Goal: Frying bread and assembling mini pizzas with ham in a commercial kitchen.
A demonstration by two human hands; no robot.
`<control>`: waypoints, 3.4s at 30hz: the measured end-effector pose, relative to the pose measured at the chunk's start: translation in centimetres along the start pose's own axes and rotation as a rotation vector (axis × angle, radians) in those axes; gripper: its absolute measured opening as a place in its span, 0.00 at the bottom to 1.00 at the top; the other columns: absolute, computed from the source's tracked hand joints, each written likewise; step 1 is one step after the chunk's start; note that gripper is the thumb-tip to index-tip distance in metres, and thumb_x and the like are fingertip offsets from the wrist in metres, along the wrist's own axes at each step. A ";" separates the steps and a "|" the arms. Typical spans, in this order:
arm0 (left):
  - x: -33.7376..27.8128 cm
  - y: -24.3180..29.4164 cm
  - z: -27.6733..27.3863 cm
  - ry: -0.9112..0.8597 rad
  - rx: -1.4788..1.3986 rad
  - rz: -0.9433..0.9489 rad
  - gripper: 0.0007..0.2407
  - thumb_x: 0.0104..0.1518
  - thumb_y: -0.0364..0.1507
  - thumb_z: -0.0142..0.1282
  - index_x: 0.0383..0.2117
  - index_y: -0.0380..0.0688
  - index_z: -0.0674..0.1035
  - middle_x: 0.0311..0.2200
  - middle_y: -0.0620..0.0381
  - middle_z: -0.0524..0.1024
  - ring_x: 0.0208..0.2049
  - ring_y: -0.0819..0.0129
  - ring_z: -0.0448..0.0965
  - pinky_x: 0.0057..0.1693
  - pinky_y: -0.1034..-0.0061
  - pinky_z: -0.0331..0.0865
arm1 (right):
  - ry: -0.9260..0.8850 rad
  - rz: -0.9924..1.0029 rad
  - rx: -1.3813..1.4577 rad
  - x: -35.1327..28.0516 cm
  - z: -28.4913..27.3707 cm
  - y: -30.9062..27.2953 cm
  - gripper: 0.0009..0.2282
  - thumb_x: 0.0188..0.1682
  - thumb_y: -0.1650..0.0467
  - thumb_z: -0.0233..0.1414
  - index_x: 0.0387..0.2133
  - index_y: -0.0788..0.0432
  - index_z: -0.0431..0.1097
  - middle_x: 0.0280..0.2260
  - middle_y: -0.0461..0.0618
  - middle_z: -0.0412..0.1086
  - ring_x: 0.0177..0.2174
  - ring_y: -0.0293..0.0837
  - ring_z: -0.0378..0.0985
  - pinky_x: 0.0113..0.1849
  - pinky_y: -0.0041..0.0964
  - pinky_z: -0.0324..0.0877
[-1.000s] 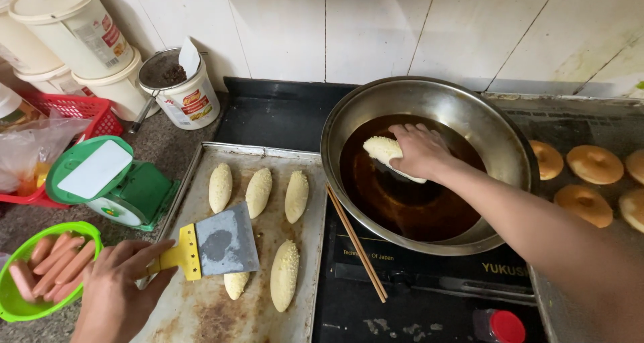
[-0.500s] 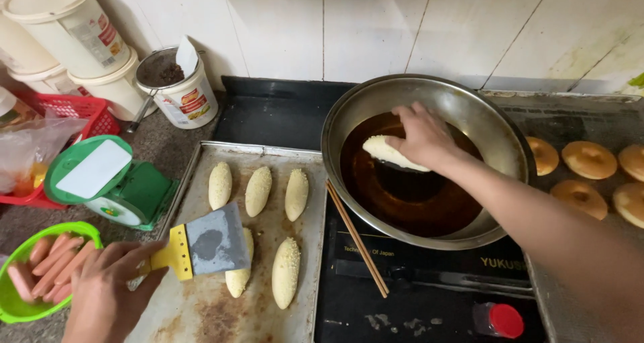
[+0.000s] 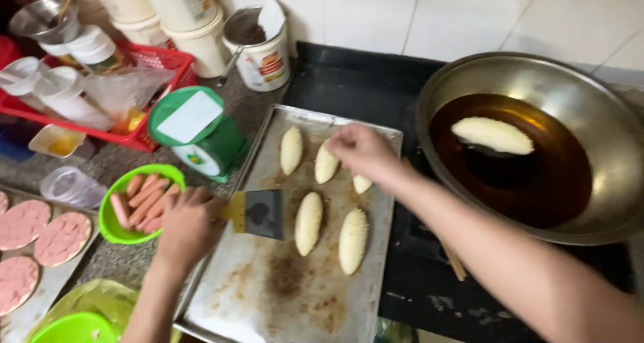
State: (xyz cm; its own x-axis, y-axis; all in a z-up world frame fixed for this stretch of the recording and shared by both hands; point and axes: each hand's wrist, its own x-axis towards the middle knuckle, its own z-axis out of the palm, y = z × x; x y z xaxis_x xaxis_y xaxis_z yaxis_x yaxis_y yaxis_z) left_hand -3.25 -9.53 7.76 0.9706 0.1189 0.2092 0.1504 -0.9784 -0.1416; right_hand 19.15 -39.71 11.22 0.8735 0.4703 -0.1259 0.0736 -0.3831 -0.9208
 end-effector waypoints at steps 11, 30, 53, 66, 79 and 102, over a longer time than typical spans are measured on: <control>0.7 1.4 6.8 -0.051 -0.001 0.192 0.06 0.50 0.34 0.57 0.30 0.66 0.84 0.32 0.64 0.76 0.43 0.65 0.75 0.54 0.64 0.64 | 0.181 0.467 -0.329 -1.9 15.7 12.7 0.25 0.36 0.55 0.63 0.45 0.54 0.76 0.42 0.53 0.77 0.46 0.53 0.80 0.45 0.47 0.75; 1.7 3.7 6.5 -0.092 -0.042 0.201 0.06 0.45 0.40 0.66 0.27 0.63 0.85 0.33 0.65 0.75 0.43 0.65 0.71 0.53 0.65 0.63 | 0.291 0.528 -0.345 -4.5 17.9 10.6 0.36 0.34 0.56 0.66 0.54 0.64 0.63 0.54 0.68 0.63 0.58 0.66 0.64 0.57 0.55 0.63; -0.5 2.5 -7.7 0.091 -0.462 -0.007 0.17 0.42 0.30 0.65 0.41 0.61 0.87 0.40 0.64 0.79 0.40 0.61 0.75 0.48 0.65 0.65 | 0.124 0.093 -0.007 -8.9 6.7 -0.2 0.35 0.41 0.63 0.59 0.62 0.62 0.54 0.51 0.59 0.69 0.45 0.51 0.79 0.45 0.40 0.76; -0.1 9.1 -12.4 0.155 -0.567 -0.102 0.18 0.41 0.28 0.69 0.42 0.57 0.88 0.38 0.64 0.80 0.37 0.66 0.75 0.51 0.68 0.63 | 0.055 -0.049 -0.568 -10.5 -21.6 -5.3 0.38 0.41 0.69 0.62 0.66 0.56 0.51 0.52 0.61 0.66 0.47 0.52 0.75 0.45 0.46 0.78; -3.3 11.2 -12.9 0.186 -0.528 -0.149 0.18 0.39 0.26 0.70 0.41 0.51 0.87 0.36 0.57 0.81 0.30 0.63 0.77 0.39 0.69 0.72 | -0.114 -0.002 -0.936 -7.0 -23.6 5.7 0.35 0.38 0.66 0.62 0.61 0.63 0.57 0.52 0.61 0.68 0.53 0.57 0.71 0.55 0.51 0.69; -4.5 10.7 -11.0 0.058 -0.431 -0.230 0.18 0.40 0.31 0.71 0.42 0.58 0.88 0.37 0.63 0.81 0.33 0.66 0.77 0.46 0.68 0.71 | -0.210 0.080 -1.109 -7.3 -22.6 3.8 0.43 0.40 0.57 0.65 0.68 0.53 0.49 0.62 0.58 0.56 0.62 0.57 0.58 0.63 0.61 0.53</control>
State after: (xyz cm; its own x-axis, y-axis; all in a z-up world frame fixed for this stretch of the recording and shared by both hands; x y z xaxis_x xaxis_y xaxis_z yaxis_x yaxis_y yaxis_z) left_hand -8.03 -22.36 15.92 0.9075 0.3427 0.2429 0.2565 -0.9100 0.3256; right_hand 23.90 -62.57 16.96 0.8042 0.4972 -0.3256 0.4990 -0.8625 -0.0843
